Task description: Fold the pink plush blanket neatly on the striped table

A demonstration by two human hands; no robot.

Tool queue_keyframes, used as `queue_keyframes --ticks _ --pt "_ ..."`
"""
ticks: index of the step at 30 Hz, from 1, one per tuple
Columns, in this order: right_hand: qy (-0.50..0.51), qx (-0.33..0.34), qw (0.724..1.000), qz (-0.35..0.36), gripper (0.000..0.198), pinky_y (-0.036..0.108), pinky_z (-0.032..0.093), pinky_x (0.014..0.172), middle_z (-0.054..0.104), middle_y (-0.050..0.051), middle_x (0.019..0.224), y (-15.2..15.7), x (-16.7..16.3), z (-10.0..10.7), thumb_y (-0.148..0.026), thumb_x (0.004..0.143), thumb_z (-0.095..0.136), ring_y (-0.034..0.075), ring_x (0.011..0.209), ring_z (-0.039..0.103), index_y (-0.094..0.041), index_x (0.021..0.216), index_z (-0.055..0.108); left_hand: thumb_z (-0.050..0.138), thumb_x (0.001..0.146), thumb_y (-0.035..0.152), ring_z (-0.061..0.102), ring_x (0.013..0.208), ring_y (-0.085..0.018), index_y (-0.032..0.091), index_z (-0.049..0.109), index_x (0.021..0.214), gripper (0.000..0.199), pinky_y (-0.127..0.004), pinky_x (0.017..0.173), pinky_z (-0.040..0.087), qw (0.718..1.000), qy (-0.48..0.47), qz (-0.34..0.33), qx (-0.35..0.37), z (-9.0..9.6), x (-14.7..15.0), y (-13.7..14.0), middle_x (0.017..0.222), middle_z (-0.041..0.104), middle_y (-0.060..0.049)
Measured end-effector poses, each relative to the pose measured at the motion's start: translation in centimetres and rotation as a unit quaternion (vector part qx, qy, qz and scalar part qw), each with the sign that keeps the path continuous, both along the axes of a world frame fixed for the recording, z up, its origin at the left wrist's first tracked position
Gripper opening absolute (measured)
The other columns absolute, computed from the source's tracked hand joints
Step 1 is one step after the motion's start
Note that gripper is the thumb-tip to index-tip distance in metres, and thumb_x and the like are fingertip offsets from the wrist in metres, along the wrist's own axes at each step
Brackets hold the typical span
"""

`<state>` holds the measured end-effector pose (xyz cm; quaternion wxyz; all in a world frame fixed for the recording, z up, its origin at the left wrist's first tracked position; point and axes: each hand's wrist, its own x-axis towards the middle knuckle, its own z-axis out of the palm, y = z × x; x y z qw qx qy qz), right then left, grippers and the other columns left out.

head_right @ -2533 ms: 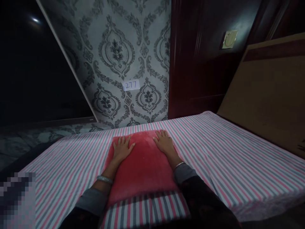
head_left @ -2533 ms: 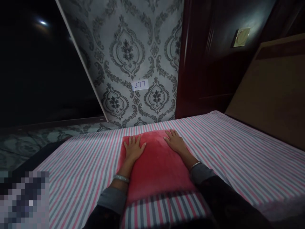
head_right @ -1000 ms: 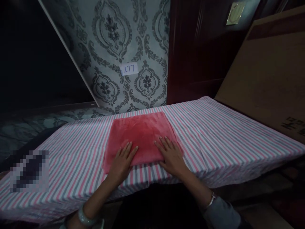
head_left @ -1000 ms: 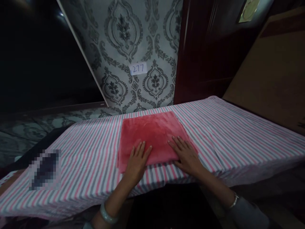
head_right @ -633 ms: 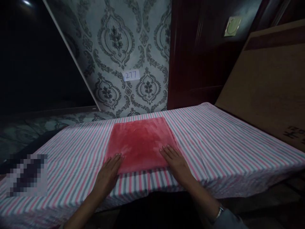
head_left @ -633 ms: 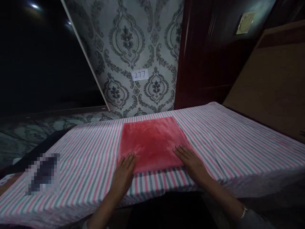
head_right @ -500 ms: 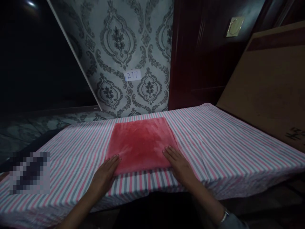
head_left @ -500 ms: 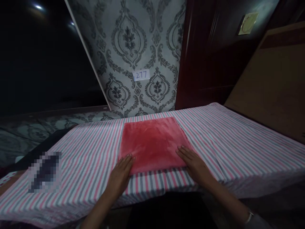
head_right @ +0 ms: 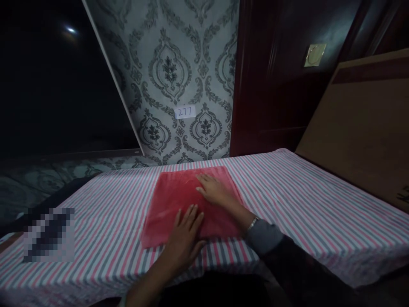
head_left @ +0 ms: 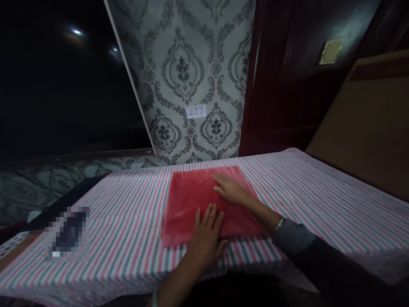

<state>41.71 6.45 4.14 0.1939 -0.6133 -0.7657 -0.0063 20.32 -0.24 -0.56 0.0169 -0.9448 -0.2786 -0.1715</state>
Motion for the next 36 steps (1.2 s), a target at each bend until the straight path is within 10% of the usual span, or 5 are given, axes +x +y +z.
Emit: queue_keyframes --ticks 10,23,26,30,36 --pt "-0.017 -0.092 0.995 -0.020 0.061 0.053 0.020 0.120 0.025 0.007 0.164 7.1 -1.3 -3.0 -0.054 0.102 0.037 0.029 0.152 0.018 -0.027 0.156 0.034 0.064 0.083 0.057 0.011 0.153 -0.038 0.027 0.011 0.161 0.098 -0.068 0.118 0.023 1.000 0.002 0.013 -0.012 -5.5 -0.1 -1.2 0.167 0.012 -0.009" --pt "0.004 -0.126 0.992 -0.026 0.063 0.052 0.014 0.122 0.017 0.006 0.166 6.6 -1.3 -2.7 -0.055 0.102 0.036 0.028 0.153 0.012 -0.026 0.158 0.029 0.059 0.090 0.042 0.039 0.144 -0.031 0.024 0.048 0.145 0.059 -0.058 0.118 0.032 0.996 -0.074 -0.031 -0.048 -3.1 -1.0 -1.6 0.154 0.046 -0.010" --pt "0.015 -0.174 0.985 -0.011 0.064 0.056 0.011 0.121 0.014 0.007 0.166 5.4 -1.7 -1.5 -0.055 0.103 0.034 0.028 0.153 0.008 -0.026 0.159 0.025 0.046 0.098 0.034 0.057 0.129 -0.023 0.026 0.060 0.133 0.039 -0.049 0.114 0.040 0.991 -0.106 -0.028 -0.082 0.1 -2.2 0.7 0.135 0.065 -0.009" --pt "-0.001 -0.132 0.990 0.043 0.066 0.061 0.014 0.119 0.019 0.008 0.165 1.4 -2.6 -1.7 -0.058 0.101 0.039 0.031 0.153 0.012 -0.026 0.158 0.027 0.047 0.097 0.035 0.037 0.146 -0.031 0.018 0.048 0.146 0.051 -0.059 0.118 0.029 0.993 -0.047 0.091 -0.052 3.1 -3.5 4.7 0.153 0.046 -0.015" --pt "-0.027 -0.041 0.998 0.030 0.056 0.059 0.018 0.119 0.027 0.005 0.163 -7.4 -3.9 -5.1 -0.046 0.101 0.045 0.030 0.151 0.019 -0.029 0.154 0.038 0.047 0.097 0.042 0.027 0.150 -0.033 0.016 0.042 0.151 0.060 -0.060 0.120 0.021 0.985 0.041 0.164 -0.021 0.1 -4.5 6.2 0.159 0.035 -0.017"
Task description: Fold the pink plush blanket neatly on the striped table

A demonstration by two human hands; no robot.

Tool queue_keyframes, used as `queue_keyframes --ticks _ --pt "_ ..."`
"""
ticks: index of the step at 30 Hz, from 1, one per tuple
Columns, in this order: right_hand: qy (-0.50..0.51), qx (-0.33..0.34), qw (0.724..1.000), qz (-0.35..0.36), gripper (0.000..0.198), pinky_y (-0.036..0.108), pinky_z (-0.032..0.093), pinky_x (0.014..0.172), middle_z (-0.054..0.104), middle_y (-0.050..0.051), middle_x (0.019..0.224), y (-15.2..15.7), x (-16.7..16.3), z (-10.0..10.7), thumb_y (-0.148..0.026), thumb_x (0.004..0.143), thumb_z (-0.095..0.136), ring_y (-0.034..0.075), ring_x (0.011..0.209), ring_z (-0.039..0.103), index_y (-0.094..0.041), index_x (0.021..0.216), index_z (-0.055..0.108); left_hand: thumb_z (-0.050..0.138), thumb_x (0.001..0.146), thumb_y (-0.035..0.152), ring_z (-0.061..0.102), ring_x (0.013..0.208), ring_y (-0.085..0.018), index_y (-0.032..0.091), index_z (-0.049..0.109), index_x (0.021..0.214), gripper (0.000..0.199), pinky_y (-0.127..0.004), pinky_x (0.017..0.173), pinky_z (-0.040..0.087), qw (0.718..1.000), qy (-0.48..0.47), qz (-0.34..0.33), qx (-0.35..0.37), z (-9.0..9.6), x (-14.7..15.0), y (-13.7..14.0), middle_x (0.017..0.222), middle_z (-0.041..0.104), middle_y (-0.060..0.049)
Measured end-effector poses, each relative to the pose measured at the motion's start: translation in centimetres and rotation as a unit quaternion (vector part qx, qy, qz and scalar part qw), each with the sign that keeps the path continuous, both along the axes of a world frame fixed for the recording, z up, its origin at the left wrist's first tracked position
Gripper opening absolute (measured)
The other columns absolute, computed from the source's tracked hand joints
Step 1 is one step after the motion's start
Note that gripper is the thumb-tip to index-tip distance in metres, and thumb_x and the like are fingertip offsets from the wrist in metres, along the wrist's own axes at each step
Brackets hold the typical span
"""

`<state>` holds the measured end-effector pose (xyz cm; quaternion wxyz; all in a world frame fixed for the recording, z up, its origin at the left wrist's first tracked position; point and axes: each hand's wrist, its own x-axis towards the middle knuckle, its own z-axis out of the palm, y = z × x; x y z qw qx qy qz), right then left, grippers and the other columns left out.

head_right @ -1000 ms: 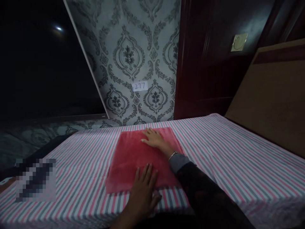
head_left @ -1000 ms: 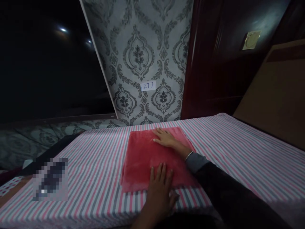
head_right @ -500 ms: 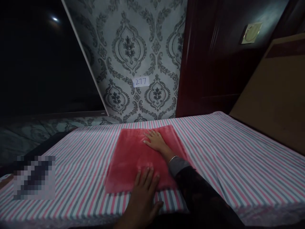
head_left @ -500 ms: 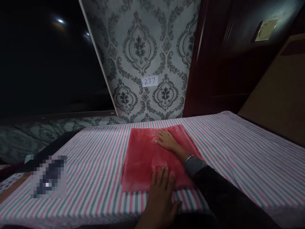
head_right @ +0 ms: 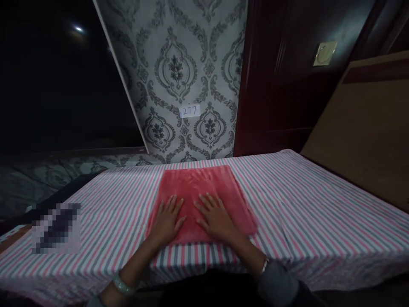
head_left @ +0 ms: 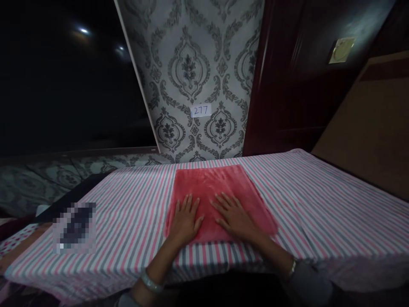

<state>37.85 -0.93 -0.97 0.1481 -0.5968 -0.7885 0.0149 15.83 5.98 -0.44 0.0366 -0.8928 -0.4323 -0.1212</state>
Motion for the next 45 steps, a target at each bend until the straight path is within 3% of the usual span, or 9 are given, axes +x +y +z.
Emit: queue_keyframes --ticks 6,10,15,21,27,32,37,41,45 --pt "0.024 0.000 0.998 0.051 0.057 0.057 0.023 0.119 0.036 0.006 0.159 -4.9 0.2 -1.7 -0.044 0.098 0.053 0.029 0.149 0.025 -0.029 0.152 0.042 0.044 0.098 0.040 0.028 0.149 -0.031 0.015 0.040 0.152 0.059 -0.057 0.120 0.023 0.998 0.023 -0.006 -0.063 1.6 -0.3 -0.6 0.159 0.036 -0.016" --pt "0.066 0.014 0.997 0.041 0.046 0.050 0.029 0.118 0.052 0.008 0.149 -4.1 -0.2 0.4 -0.039 0.102 0.045 0.025 0.144 0.038 -0.024 0.145 0.053 0.040 0.099 0.035 0.028 0.150 -0.028 0.014 0.040 0.151 0.057 -0.055 0.122 0.019 0.991 0.053 -0.033 -0.122 4.8 2.2 1.0 0.160 0.034 -0.014" --pt "0.054 0.034 0.998 0.005 0.055 0.052 0.022 0.121 0.036 0.008 0.159 -1.6 -1.4 1.1 -0.044 0.103 0.043 0.025 0.149 0.027 -0.024 0.154 0.039 0.035 0.099 0.034 0.022 0.152 -0.021 0.016 0.033 0.155 0.058 -0.046 0.124 0.016 0.983 0.078 -0.069 -0.149 7.0 7.7 6.1 0.163 0.029 -0.010" --pt "0.053 0.050 0.997 0.005 0.058 0.052 0.014 0.123 0.031 0.004 0.162 -2.0 -1.9 -1.9 -0.051 0.102 0.043 0.025 0.151 0.020 -0.029 0.155 0.036 0.033 0.099 0.046 0.016 0.153 -0.029 0.019 0.029 0.156 0.063 -0.064 0.120 0.009 0.988 0.083 -0.050 -0.120 4.5 11.3 10.2 0.165 0.021 -0.013" --pt "0.094 0.013 0.995 0.002 0.064 0.050 0.019 0.123 0.033 0.003 0.161 -4.0 -2.2 -3.0 -0.052 0.099 0.048 0.026 0.149 0.026 -0.029 0.156 0.033 0.026 0.100 0.050 0.014 0.154 -0.026 0.022 0.026 0.157 0.064 -0.064 0.119 0.011 0.991 0.081 -0.042 -0.098 2.2 11.4 11.0 0.166 0.016 -0.010" --pt "0.139 0.013 0.990 -0.003 0.063 0.046 0.023 0.122 0.040 0.006 0.158 -6.3 -2.7 -2.9 -0.048 0.097 0.053 0.025 0.147 0.031 -0.025 0.154 0.039 0.026 0.100 0.050 0.014 0.154 -0.027 0.022 0.026 0.158 0.064 -0.062 0.120 0.011 0.990 0.093 -0.040 -0.093 2.6 11.3 11.3 0.166 0.017 -0.010" --pt "0.151 0.066 0.986 -0.013 0.040 0.046 0.031 0.118 0.062 0.007 0.137 -7.0 -0.3 -1.0 -0.039 0.098 0.052 0.023 0.128 0.054 -0.026 0.134 0.063 0.029 0.100 0.050 0.016 0.153 -0.029 0.022 0.028 0.157 0.064 -0.061 0.120 0.012 0.988 0.105 -0.056 -0.098 4.2 12.3 11.3 0.165 0.021 -0.011" --pt "0.101 0.125 0.983 -0.092 0.046 0.056 0.022 0.120 0.054 0.009 0.147 -5.4 3.0 0.5 -0.038 0.099 0.051 0.029 0.142 0.039 -0.025 0.143 0.055 0.025 0.101 0.048 0.010 0.154 -0.023 0.023 0.024 0.158 0.062 -0.054 0.123 0.007 0.974 0.098 -0.163 -0.122 5.6 15.6 10.8 0.166 0.018 -0.007" --pt "0.049 0.088 0.991 -0.090 0.057 0.058 0.022 0.120 0.039 0.008 0.158 -4.2 4.6 -0.4 -0.050 0.097 0.055 0.032 0.149 0.026 -0.030 0.150 0.046 0.029 0.100 0.051 0.009 0.154 -0.024 0.025 0.025 0.158 0.064 -0.055 0.123 0.006 0.961 0.116 -0.196 -0.157 5.5 19.5 11.2 0.166 0.016 -0.007"
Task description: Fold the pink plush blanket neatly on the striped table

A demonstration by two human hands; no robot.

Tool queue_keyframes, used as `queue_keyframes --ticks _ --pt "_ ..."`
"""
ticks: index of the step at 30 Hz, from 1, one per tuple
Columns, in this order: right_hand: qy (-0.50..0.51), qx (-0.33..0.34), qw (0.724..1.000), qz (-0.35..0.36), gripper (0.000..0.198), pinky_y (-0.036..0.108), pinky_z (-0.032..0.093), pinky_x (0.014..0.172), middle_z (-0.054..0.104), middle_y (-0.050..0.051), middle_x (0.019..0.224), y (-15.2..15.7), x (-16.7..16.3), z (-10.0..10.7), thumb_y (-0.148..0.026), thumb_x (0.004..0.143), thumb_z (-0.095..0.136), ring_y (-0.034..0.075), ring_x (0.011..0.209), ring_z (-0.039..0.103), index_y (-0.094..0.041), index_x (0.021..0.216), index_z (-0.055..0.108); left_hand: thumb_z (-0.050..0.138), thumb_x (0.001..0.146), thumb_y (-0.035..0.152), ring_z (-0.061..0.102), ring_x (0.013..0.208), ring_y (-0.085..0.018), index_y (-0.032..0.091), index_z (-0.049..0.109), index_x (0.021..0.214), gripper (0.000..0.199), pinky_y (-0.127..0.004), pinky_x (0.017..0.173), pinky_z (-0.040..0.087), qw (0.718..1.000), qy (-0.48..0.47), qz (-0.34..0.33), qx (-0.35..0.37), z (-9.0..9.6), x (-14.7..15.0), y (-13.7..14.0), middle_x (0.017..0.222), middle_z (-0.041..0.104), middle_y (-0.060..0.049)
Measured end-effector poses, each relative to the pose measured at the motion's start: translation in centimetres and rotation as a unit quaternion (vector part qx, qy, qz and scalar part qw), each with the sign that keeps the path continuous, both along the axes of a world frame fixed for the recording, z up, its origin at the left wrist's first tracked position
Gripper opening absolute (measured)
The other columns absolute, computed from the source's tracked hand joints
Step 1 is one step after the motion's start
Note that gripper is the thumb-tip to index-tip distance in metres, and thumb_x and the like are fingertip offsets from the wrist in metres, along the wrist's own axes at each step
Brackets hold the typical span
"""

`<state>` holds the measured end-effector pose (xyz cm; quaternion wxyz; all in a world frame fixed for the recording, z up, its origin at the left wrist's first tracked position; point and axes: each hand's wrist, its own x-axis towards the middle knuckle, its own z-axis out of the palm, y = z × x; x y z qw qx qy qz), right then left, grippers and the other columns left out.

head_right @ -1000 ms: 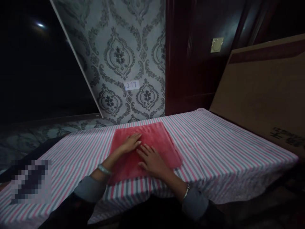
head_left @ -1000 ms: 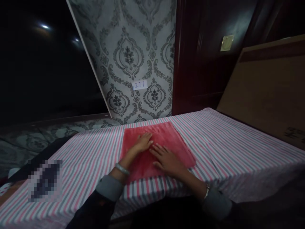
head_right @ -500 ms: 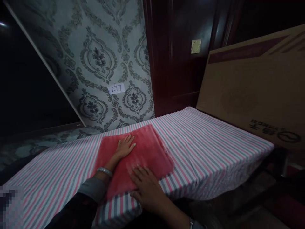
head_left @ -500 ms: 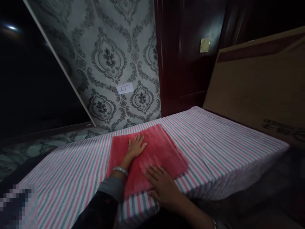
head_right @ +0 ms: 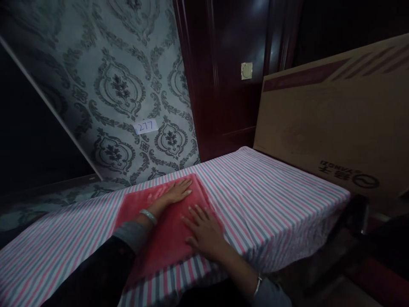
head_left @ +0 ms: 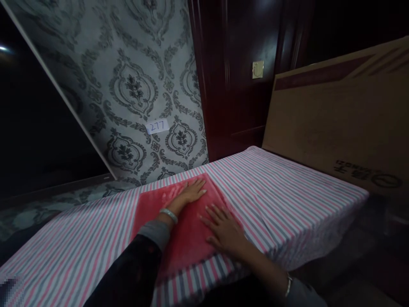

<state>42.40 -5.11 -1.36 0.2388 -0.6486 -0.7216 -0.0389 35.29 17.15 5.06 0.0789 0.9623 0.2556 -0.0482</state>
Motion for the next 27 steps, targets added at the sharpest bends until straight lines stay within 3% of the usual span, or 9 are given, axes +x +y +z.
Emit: queue_keyframes --ticks 5,10,18,23,27 --pt "0.004 -0.008 1.000 -0.006 0.064 0.056 0.021 0.121 0.030 0.005 0.162 -0.3 0.0 -2.3 -0.052 0.098 0.052 0.030 0.150 0.023 -0.033 0.156 0.032 0.026 0.098 0.057 0.008 0.154 -0.027 0.025 0.017 0.159 0.070 -0.060 0.121 0.007 1.000 -0.012 0.018 -0.006 -1.6 2.6 1.7 0.167 0.012 -0.008" --pt "0.011 0.000 1.000 0.000 0.063 0.057 0.020 0.121 0.027 0.003 0.163 -0.7 0.0 -2.9 -0.049 0.098 0.053 0.030 0.151 0.021 -0.033 0.155 0.034 0.027 0.095 0.066 0.019 0.153 -0.028 0.029 0.021 0.159 0.074 -0.057 0.121 0.014 0.999 -0.018 0.019 -0.018 -2.6 3.6 3.6 0.166 0.021 -0.006" --pt "0.020 -0.037 0.999 0.010 0.065 0.056 0.032 0.117 0.028 0.004 0.162 -2.6 -0.3 -4.2 -0.054 0.098 0.051 0.030 0.150 0.025 -0.031 0.156 0.033 0.016 0.096 0.068 0.034 0.146 -0.030 0.029 0.027 0.157 0.073 -0.049 0.117 0.028 0.998 -0.052 0.026 -0.006 -4.1 4.3 4.4 0.164 0.030 -0.004" --pt "0.020 -0.022 1.000 0.005 0.062 0.054 0.033 0.118 0.030 0.006 0.161 -4.8 -1.4 -5.3 -0.052 0.097 0.053 0.029 0.149 0.028 -0.029 0.154 0.039 0.017 0.097 0.066 0.030 0.148 -0.030 0.028 0.025 0.158 0.073 -0.052 0.118 0.026 0.998 -0.056 0.032 0.006 -4.2 4.2 3.9 0.165 0.027 -0.005" --pt "0.028 -0.026 0.999 -0.017 0.060 0.055 0.033 0.118 0.033 0.006 0.160 -5.9 -2.0 -5.6 -0.046 0.098 0.055 0.030 0.148 0.030 -0.031 0.153 0.039 0.021 0.098 0.062 0.019 0.152 -0.031 0.026 0.025 0.158 0.070 -0.059 0.121 0.010 0.997 -0.059 0.043 0.027 -3.0 4.3 2.8 0.166 0.023 -0.009"
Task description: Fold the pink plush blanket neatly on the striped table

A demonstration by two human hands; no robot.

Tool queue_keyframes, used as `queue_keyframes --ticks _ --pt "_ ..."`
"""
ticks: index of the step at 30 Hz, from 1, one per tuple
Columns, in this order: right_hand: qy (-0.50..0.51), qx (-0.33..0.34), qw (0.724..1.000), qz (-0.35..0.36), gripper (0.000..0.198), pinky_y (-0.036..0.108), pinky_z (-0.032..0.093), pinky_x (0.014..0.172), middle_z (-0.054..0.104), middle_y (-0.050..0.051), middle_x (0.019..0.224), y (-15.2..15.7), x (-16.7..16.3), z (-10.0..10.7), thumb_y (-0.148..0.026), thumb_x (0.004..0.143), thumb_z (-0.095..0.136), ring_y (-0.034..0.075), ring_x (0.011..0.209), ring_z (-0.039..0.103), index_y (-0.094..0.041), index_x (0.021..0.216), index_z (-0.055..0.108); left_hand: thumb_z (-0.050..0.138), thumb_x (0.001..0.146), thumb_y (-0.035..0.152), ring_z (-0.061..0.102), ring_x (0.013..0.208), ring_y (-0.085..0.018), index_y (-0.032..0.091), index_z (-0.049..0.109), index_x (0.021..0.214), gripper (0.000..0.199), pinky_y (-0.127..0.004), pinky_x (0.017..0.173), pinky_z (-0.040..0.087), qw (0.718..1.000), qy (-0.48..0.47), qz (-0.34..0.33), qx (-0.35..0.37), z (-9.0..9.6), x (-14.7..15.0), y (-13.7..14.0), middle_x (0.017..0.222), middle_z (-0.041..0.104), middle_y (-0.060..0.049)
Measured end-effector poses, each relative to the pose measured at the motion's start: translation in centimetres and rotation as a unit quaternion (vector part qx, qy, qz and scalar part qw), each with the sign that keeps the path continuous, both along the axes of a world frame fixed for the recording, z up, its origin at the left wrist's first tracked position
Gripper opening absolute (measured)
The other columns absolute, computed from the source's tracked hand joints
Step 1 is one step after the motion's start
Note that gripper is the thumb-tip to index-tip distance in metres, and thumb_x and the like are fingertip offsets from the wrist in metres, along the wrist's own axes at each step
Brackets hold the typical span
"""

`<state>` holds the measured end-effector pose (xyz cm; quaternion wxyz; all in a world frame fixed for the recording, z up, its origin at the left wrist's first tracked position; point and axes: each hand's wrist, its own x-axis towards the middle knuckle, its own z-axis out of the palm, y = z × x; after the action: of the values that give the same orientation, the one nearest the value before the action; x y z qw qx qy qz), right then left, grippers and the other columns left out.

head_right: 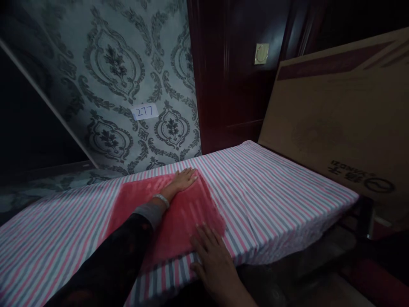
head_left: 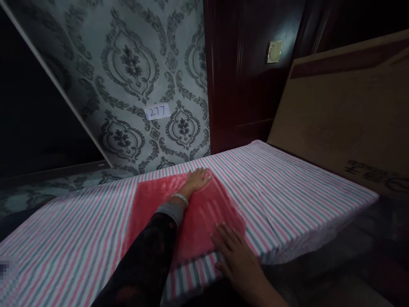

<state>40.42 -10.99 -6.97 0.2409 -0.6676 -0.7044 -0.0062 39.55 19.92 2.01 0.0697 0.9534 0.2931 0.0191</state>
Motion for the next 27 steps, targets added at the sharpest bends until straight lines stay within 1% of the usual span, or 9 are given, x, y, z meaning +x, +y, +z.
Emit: queue_keyframes --ticks 3,6,9,12,15,17,19,23,27 --pt "0.007 -0.007 1.000 0.004 0.056 0.054 0.035 0.117 0.037 0.008 0.158 -0.2 0.4 0.3 -0.042 0.099 0.053 0.029 0.146 0.033 -0.030 0.152 0.042 0.025 0.098 0.059 0.012 0.154 -0.030 0.022 0.023 0.159 0.071 -0.059 0.121 0.001 1.000 -0.007 -0.005 0.018 1.6 -1.1 -1.1 0.167 0.016 -0.011" --pt "0.021 -0.006 1.000 0.011 0.055 0.053 0.037 0.115 0.037 0.011 0.158 0.3 0.4 1.6 -0.040 0.101 0.047 0.029 0.145 0.035 -0.025 0.153 0.041 0.025 0.099 0.058 0.013 0.154 -0.026 0.024 0.022 0.159 0.068 -0.055 0.123 0.001 1.000 -0.003 -0.024 0.020 3.3 -4.2 -1.7 0.167 0.018 -0.008" --pt "0.024 0.001 0.999 0.023 0.057 0.054 0.033 0.117 0.037 0.012 0.158 2.1 -1.2 4.1 -0.040 0.100 0.050 0.030 0.147 0.032 -0.025 0.154 0.039 0.022 0.100 0.057 0.015 0.154 -0.024 0.030 0.025 0.158 0.064 -0.053 0.124 0.005 0.999 0.011 -0.032 -0.013 4.4 -8.5 -1.5 0.166 0.023 -0.003" --pt "0.013 -0.013 0.997 0.077 0.058 0.054 0.028 0.118 0.032 0.009 0.161 4.8 -4.3 7.7 -0.040 0.099 0.053 0.030 0.150 0.025 -0.030 0.154 0.038 0.022 0.101 0.056 0.017 0.153 -0.025 0.031 0.029 0.156 0.061 -0.053 0.123 0.009 0.999 0.016 -0.010 -0.026 5.0 -12.6 -0.6 0.165 0.027 -0.002" --pt "0.003 -0.020 0.988 0.150 0.056 0.054 0.020 0.121 0.028 0.007 0.163 8.0 -7.2 10.8 -0.048 0.101 0.049 0.029 0.151 0.019 -0.031 0.153 0.040 0.023 0.102 0.054 0.018 0.153 -0.023 0.031 0.034 0.155 0.059 -0.050 0.124 0.009 1.000 0.008 0.015 -0.012 5.2 -15.4 0.7 0.164 0.029 -0.002" --pt "-0.003 -0.021 0.983 0.185 0.056 0.055 0.016 0.121 0.028 0.008 0.163 10.0 -8.6 11.8 -0.052 0.101 0.047 0.029 0.152 0.017 -0.030 0.152 0.041 0.024 0.102 0.054 0.018 0.153 -0.023 0.032 0.035 0.154 0.058 -0.050 0.124 0.008 1.000 0.004 0.023 -0.011 5.0 -16.6 1.6 0.164 0.028 -0.001" --pt "-0.009 -0.026 0.975 0.219 0.058 0.056 0.014 0.121 0.025 0.008 0.164 11.7 -9.5 11.7 -0.055 0.101 0.046 0.028 0.152 0.014 -0.029 0.152 0.040 0.026 0.102 0.053 0.016 0.153 -0.023 0.033 0.034 0.154 0.057 -0.054 0.123 0.006 0.999 0.009 0.029 -0.020 4.4 -17.4 2.4 0.165 0.027 -0.001" --pt "-0.014 -0.057 0.956 0.288 0.062 0.056 0.008 0.122 0.019 0.008 0.166 13.0 -9.9 9.6 -0.059 0.101 0.042 0.026 0.153 0.009 -0.030 0.155 0.035 0.028 0.101 0.053 0.016 0.153 -0.030 0.035 0.030 0.156 0.058 -0.063 0.120 0.005 0.997 0.028 0.068 -0.037 2.3 -18.3 3.7 0.165 0.024 -0.001" --pt "0.007 -0.081 0.953 0.293 0.062 0.054 0.002 0.123 0.018 0.007 0.166 12.8 -9.7 8.1 -0.060 0.102 0.038 0.025 0.153 0.008 -0.030 0.156 0.033 0.026 0.101 0.054 0.017 0.153 -0.030 0.036 0.026 0.157 0.059 -0.061 0.121 0.008 0.997 0.010 0.073 -0.038 0.3 -18.6 4.5 0.165 0.023 0.001"
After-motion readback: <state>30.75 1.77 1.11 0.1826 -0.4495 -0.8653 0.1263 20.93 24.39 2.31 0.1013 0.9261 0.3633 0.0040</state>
